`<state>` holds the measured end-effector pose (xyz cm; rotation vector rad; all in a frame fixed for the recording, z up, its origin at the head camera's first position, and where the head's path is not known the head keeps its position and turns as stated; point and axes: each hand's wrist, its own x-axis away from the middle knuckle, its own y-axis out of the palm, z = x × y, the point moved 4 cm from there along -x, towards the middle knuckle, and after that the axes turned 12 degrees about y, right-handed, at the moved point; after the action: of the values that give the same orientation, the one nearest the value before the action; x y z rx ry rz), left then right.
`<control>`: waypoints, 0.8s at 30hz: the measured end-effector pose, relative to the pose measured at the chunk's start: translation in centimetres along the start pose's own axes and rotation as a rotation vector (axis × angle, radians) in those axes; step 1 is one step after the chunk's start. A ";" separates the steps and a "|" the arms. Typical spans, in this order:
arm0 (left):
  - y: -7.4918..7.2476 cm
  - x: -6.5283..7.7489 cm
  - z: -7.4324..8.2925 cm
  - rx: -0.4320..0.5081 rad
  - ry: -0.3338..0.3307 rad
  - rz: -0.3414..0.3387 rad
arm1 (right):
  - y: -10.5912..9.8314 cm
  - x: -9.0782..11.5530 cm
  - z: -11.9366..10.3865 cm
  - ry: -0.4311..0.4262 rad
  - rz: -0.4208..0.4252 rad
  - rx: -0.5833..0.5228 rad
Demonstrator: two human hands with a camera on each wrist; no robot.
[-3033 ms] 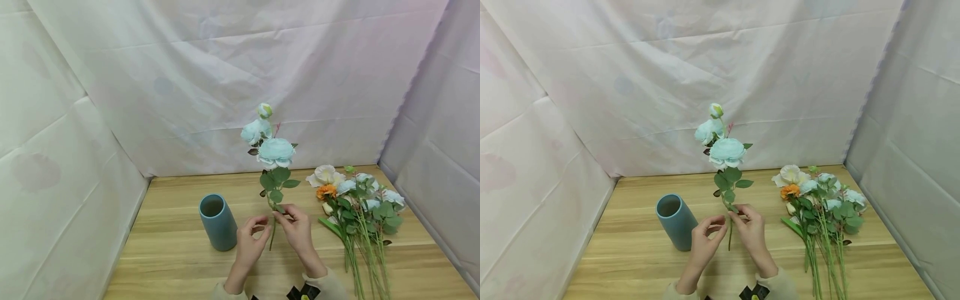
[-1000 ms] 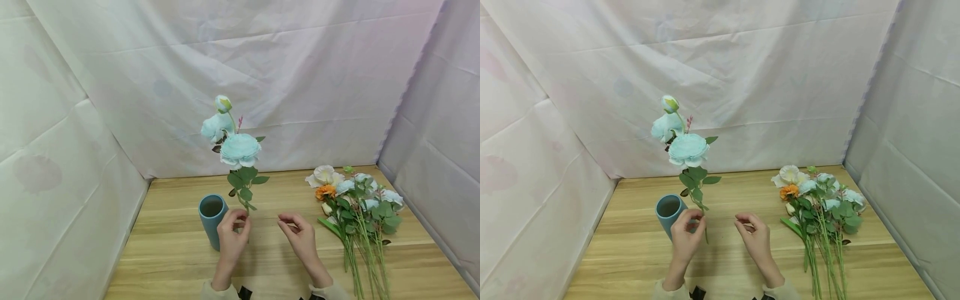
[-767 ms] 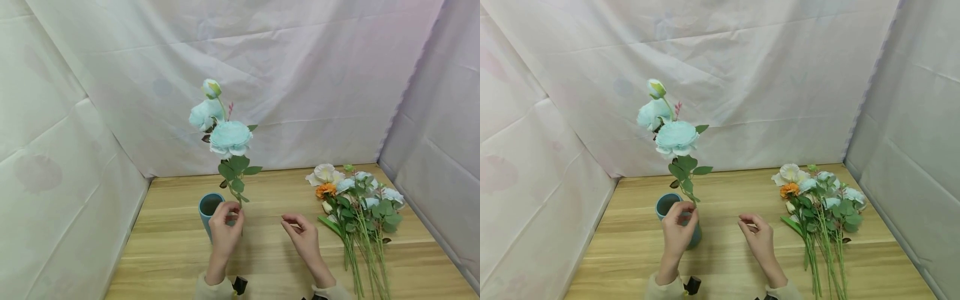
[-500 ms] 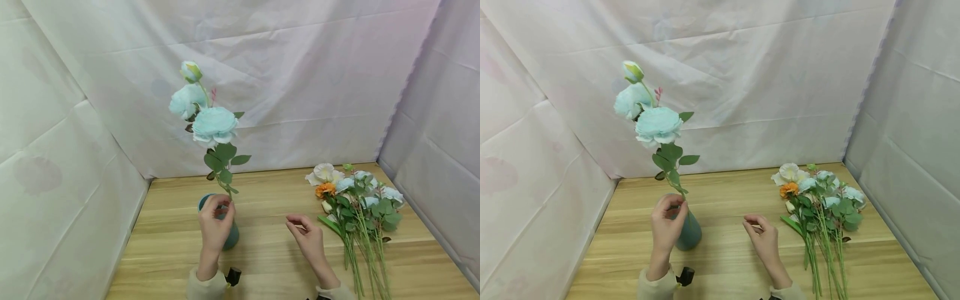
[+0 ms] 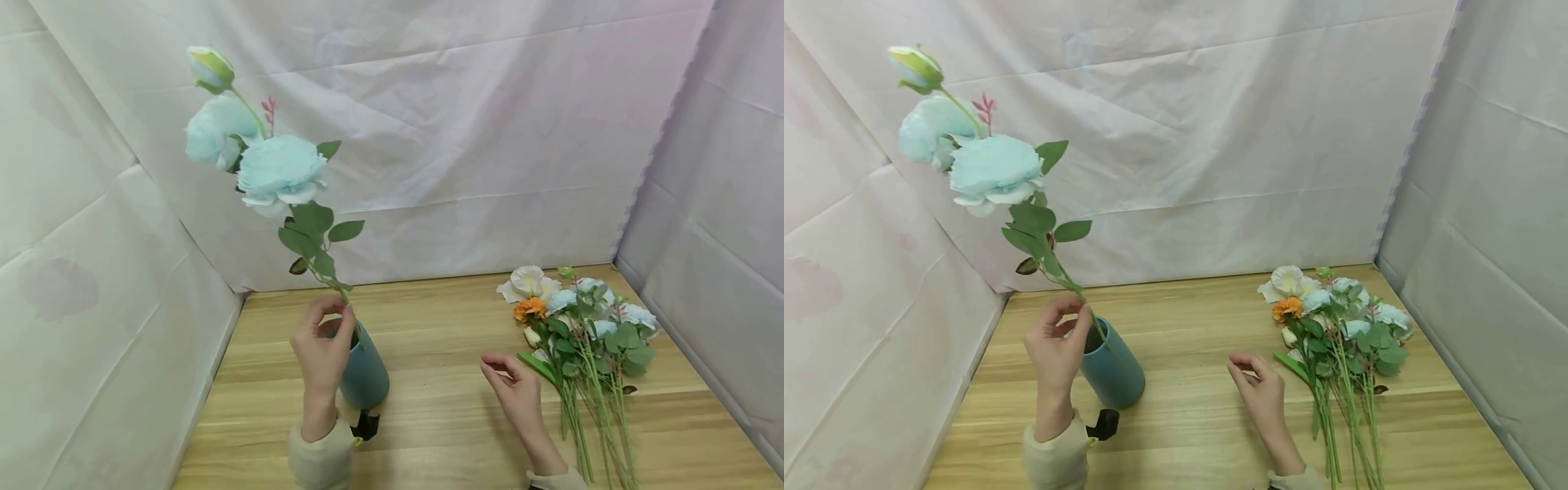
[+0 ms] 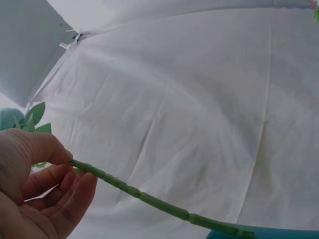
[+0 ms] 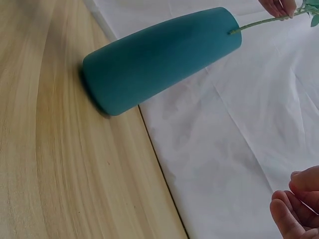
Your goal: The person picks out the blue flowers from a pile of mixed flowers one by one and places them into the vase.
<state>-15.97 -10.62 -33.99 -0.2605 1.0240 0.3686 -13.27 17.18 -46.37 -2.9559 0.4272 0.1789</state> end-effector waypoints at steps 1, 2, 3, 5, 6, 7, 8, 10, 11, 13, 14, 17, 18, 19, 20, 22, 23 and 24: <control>-0.2 -0.2 0.0 0.000 0.000 0.007 | -0.1 0.0 0.2 -0.002 0.006 -0.001; -0.3 -0.3 0.0 -0.002 -0.001 0.014 | -0.2 -0.1 0.6 -0.001 0.012 0.000; -0.5 -0.5 0.1 -0.003 -0.004 0.023 | -0.3 -0.2 1.0 0.000 0.019 -0.002; -0.8 -0.7 0.1 -0.006 -0.009 0.035 | -0.5 -0.4 1.9 0.003 0.033 0.005; -0.9 -0.9 0.1 -0.007 -0.013 0.041 | -0.5 -0.5 2.3 0.004 0.038 0.005; -1.0 -1.0 0.2 -0.002 -0.018 0.047 | -0.6 -0.6 2.6 0.006 0.041 0.005; -1.1 -1.2 0.2 0.002 -0.021 0.051 | -0.7 -0.7 3.0 0.012 0.041 0.004; -1.2 -1.5 0.2 0.015 -0.020 0.057 | -0.8 -0.8 3.4 0.013 0.041 0.002; -1.2 -1.7 0.2 0.015 -0.019 0.060 | -0.8 -0.8 3.5 0.012 0.040 -0.001; -1.3 -1.9 0.1 0.011 -0.010 0.065 | -0.9 -0.8 3.6 0.008 0.036 -0.008; -1.4 -2.0 0.1 0.006 -0.006 0.068 | -0.9 -0.8 3.7 0.006 0.034 -0.009; -1.6 -2.0 0.0 -0.023 0.006 0.075 | -0.9 -0.7 3.7 -0.001 0.033 -0.010; -1.6 -2.0 -0.1 -0.031 0.009 0.075 | -0.8 -0.7 3.7 0.000 0.033 -0.012; -1.7 -2.0 -0.1 -0.039 0.010 0.073 | -0.9 -0.7 3.7 0.001 0.036 -0.009; -1.7 -1.9 -0.2 -0.044 0.011 0.071 | -0.9 -0.7 3.7 0.004 0.037 -0.010; -1.8 -1.8 -0.3 -0.059 0.009 0.065 | -0.9 -0.7 3.6 0.008 0.043 0.002; -1.9 -1.6 -0.5 -0.067 0.008 0.059 | -0.9 -0.7 3.5 0.007 0.046 0.010; -1.9 -1.5 -0.6 -0.071 0.007 0.055 | -0.9 -0.7 3.3 0.006 0.046 0.019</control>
<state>-16.37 -12.83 -32.93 -0.2982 1.0278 0.4544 -13.95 18.72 -49.38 -2.9304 0.4954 0.1699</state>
